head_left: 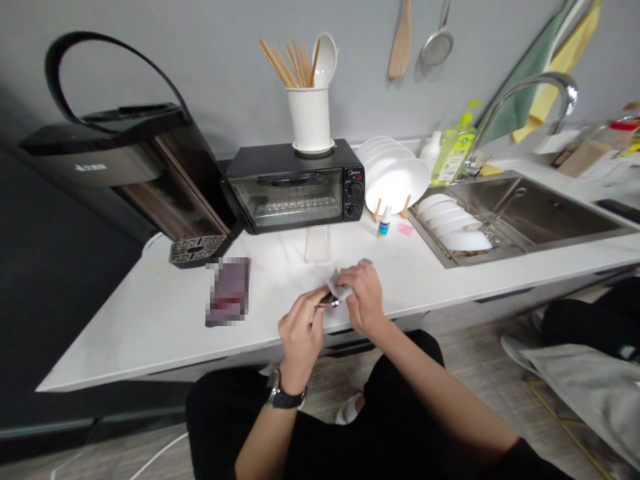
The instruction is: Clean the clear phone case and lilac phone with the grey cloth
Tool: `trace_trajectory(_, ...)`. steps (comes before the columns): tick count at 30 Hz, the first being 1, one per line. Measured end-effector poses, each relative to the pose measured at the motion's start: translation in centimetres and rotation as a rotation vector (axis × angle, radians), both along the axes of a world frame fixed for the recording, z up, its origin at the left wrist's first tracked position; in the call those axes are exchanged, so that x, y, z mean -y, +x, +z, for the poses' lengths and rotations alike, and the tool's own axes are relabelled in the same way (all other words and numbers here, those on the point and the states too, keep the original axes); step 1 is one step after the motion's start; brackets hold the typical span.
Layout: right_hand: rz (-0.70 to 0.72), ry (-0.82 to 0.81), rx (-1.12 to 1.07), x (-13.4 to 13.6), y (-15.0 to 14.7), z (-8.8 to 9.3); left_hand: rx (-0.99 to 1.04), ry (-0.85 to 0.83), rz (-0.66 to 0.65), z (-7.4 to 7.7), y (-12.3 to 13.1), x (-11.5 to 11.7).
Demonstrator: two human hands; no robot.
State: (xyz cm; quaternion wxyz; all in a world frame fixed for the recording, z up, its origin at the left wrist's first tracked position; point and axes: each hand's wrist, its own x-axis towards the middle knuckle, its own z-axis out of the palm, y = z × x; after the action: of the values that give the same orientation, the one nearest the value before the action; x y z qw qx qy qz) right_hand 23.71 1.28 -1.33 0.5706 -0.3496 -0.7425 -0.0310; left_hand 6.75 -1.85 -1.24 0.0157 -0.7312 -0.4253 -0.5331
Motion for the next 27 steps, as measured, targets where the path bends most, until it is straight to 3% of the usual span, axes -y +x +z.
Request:
trace_trajectory(4, 0.061, 0.026, 0.062, 0.0, -0.1, 0.3, 0.040, 0.034, 0.045, 0.2, 0.3, 0.2)
trace_trajectory(9, -0.051, -0.060, -0.034, 0.1, -0.3, 0.2, 0.069, -0.031, 0.012, 0.3, 0.3, 0.2)
trace_trajectory(13, 0.094, -0.005, 0.145, 0.7, -0.6, -0.1, 0.050, 0.008, 0.038, -0.1, -0.3, 0.0)
trace_trajectory(18, 0.009, -0.135, 0.120, 0.5, 0.1, -0.4, 0.021, -0.019, -0.027, 0.1, -0.9, 0.0)
trace_trajectory(24, 0.154, -0.058, 0.271, 1.4, -0.7, -1.7, -0.038, 0.075, 0.002, -0.6, -1.0, -0.2)
trace_trajectory(27, 0.053, -0.145, 0.205, 0.6, -0.2, -2.0, -0.059, 0.038, 0.010, -0.9, -1.4, -0.3)
